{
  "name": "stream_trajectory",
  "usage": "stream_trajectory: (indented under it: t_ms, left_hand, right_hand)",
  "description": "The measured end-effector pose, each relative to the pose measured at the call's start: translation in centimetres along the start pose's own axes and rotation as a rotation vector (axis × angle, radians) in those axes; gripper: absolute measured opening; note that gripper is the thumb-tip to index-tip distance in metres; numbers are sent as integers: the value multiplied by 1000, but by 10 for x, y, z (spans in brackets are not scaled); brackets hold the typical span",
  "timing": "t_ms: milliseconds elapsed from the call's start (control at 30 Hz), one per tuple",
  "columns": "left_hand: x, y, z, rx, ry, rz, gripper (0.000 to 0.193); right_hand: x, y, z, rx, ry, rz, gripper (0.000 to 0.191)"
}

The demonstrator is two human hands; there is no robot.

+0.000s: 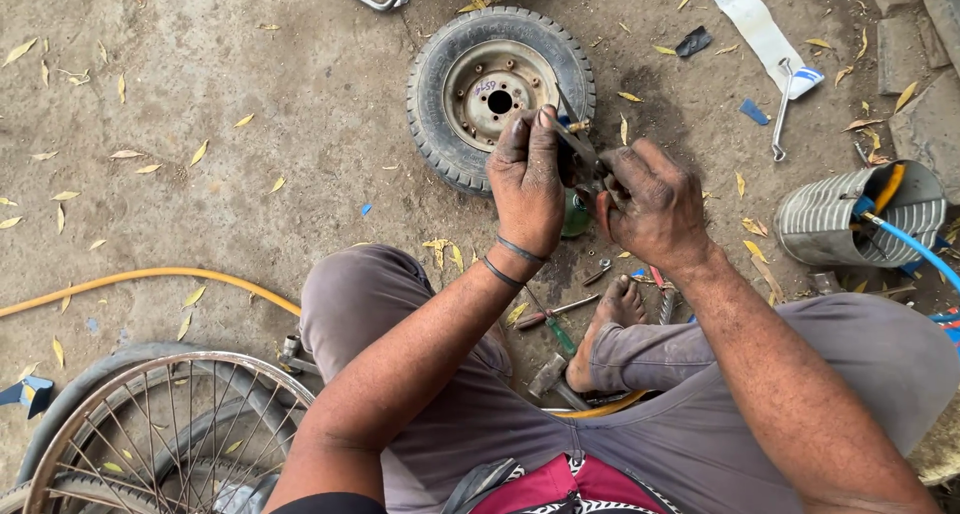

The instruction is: The person sits on the ground repairing the valve of a small pneumatic wheel. He unscrews and handles the valve stem by hand, works on it with a screwdriver and a small file, cuts material with scissors, and uses pliers while reassembling the valve components next to the wheel.

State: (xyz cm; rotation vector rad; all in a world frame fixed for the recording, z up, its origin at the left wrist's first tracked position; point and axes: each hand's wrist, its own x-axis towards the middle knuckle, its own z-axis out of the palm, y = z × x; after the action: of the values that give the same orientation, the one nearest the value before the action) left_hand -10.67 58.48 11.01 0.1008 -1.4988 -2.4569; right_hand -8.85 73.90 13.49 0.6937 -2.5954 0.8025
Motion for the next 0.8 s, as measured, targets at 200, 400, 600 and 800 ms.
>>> stream_trajectory:
  t_ms: [200, 400, 600, 800]
  left_hand:
    - [19, 16, -5, -19, -24, 10, 20]
    - [23, 29, -17, -68, -142, 81, 15]
    - [33, 33, -30, -64, -211, -13, 14]
    - [13, 23, -23, -121, -279, -188, 14]
  right_hand:
    - [-5, -2, 8, 27, 0, 4, 25]
    - [0, -9, 8, 77, -10, 39, 23]
    - [3, -16, -2, 56, -1, 54, 31]
    - [3, -15, -9, 16, 2, 52, 41]
